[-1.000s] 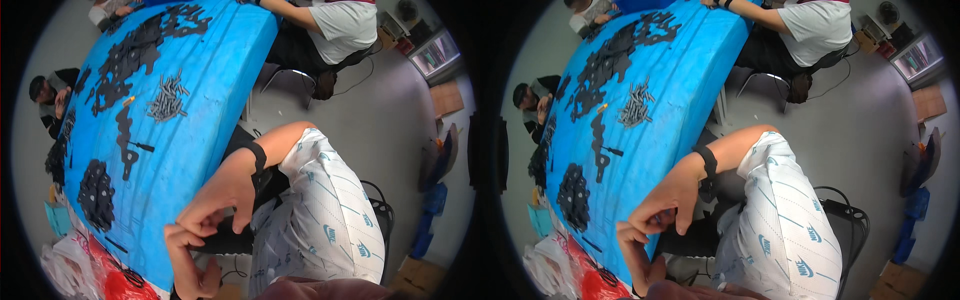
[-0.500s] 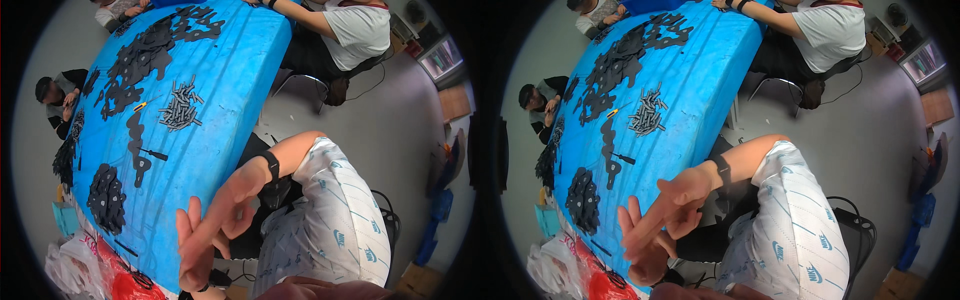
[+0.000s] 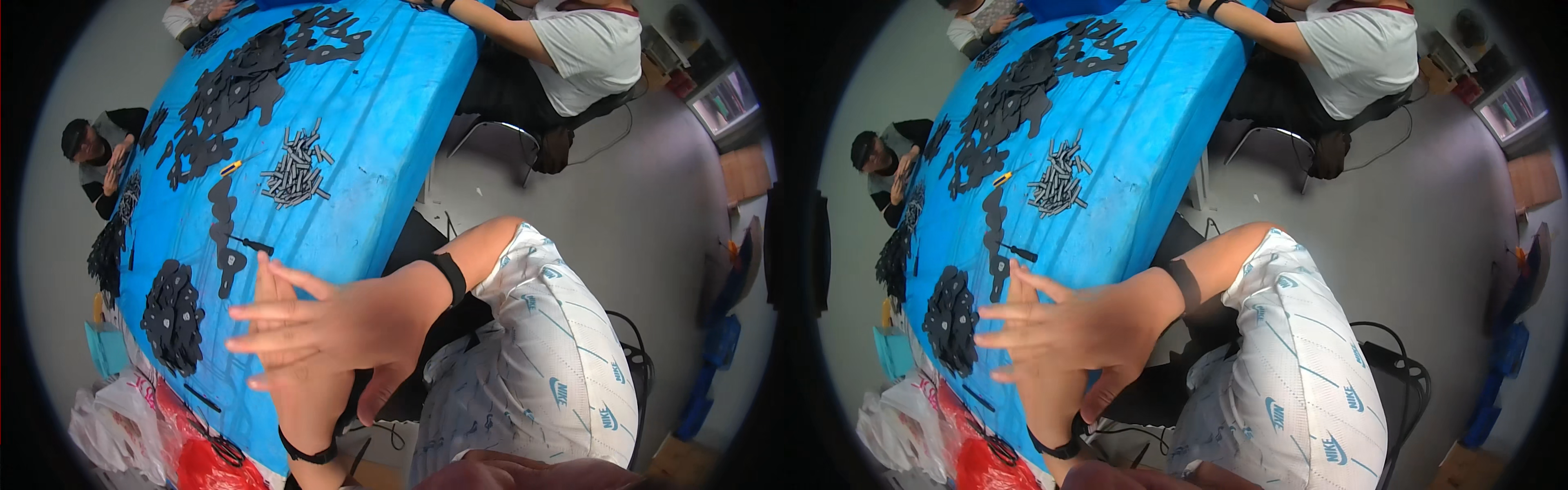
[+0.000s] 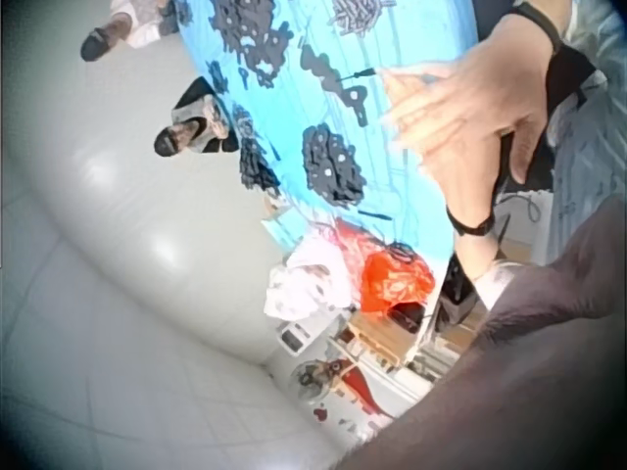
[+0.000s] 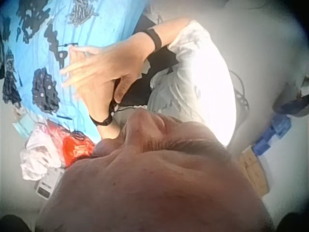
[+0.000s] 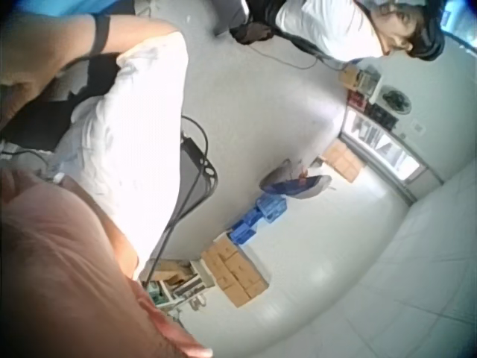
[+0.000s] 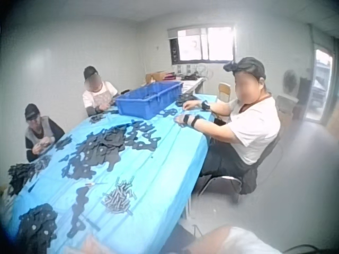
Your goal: Manually assembling black shoe components by inserting small metal pins or screws into pre-cut patterns.
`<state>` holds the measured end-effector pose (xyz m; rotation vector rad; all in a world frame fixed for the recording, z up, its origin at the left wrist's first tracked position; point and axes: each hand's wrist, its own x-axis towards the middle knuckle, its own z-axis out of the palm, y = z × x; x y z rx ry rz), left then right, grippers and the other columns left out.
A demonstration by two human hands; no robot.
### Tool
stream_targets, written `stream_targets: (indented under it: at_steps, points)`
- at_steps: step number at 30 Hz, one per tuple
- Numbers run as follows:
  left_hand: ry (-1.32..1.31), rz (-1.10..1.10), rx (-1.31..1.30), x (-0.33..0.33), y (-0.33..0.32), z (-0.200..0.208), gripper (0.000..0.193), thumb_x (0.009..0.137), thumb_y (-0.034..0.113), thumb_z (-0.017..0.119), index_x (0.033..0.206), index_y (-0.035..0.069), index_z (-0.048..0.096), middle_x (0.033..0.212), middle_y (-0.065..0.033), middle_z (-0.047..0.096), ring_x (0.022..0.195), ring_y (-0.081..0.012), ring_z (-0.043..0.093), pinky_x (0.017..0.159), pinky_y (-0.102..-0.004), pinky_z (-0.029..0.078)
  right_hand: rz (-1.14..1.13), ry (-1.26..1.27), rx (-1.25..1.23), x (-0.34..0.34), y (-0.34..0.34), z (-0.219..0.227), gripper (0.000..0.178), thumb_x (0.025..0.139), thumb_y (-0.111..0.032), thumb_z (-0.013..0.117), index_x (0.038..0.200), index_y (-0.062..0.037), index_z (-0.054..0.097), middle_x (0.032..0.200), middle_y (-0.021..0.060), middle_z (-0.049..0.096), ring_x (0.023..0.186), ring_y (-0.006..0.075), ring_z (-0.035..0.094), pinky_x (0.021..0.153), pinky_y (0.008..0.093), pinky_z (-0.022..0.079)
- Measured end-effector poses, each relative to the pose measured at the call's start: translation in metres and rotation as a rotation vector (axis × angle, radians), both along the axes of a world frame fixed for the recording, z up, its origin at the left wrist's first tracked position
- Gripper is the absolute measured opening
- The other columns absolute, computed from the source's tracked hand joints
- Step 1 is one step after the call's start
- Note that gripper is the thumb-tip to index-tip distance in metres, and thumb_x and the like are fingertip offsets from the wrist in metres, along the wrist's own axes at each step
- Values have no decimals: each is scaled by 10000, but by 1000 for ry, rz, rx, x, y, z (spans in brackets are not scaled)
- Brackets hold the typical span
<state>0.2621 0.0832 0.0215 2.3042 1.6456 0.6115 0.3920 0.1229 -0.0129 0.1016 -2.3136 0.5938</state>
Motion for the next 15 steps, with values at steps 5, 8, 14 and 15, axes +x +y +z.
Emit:
stream_targets:
  at_steps: [5, 8, 14, 15]
  points:
    - [99, 109, -73, 19, 34, 4, 567, 796, 45, 561, 1334, -30, 398, 1433, -236, 322, 1223, -382, 426, 1034, -425, 344, -39, -53, -114, -9, -13, 5, 896, 805, -631, 536, 1410, -10, 308, 1466, 282, 202, 1373, 468, 140, 1017, 678, 85]
    - [170, 114, -131, 16, 27, 8, 547, 795, 40, 558, 1319, -28, 415, 1426, -231, 336, 1226, -374, 427, 1035, -422, 343, -135, -111, -141, -14, -18, 7, 919, 816, -631, 518, 1422, 8, 254, 1465, 308, 168, 1359, 502, 136, 983, 695, 149]
    - [279, 5, -218, 4, -18, 1, 509, 793, 30, 551, 1288, -26, 448, 1411, -222, 364, 1231, -358, 429, 1038, -417, 342, -315, -201, -180, -16, -13, -8, 879, 848, -615, 483, 1409, 21, 251, 1458, 307, 178, 1348, 515, 149, 932, 708, 237]
    - [293, -15, -224, 5, -17, 3, 503, 793, 28, 550, 1283, -25, 454, 1409, -221, 369, 1232, -356, 430, 1038, -416, 341, -323, -236, -190, -16, -11, -8, 871, 856, -612, 471, 1406, 27, 250, 1457, 305, 180, 1351, 509, 148, 927, 712, 245]
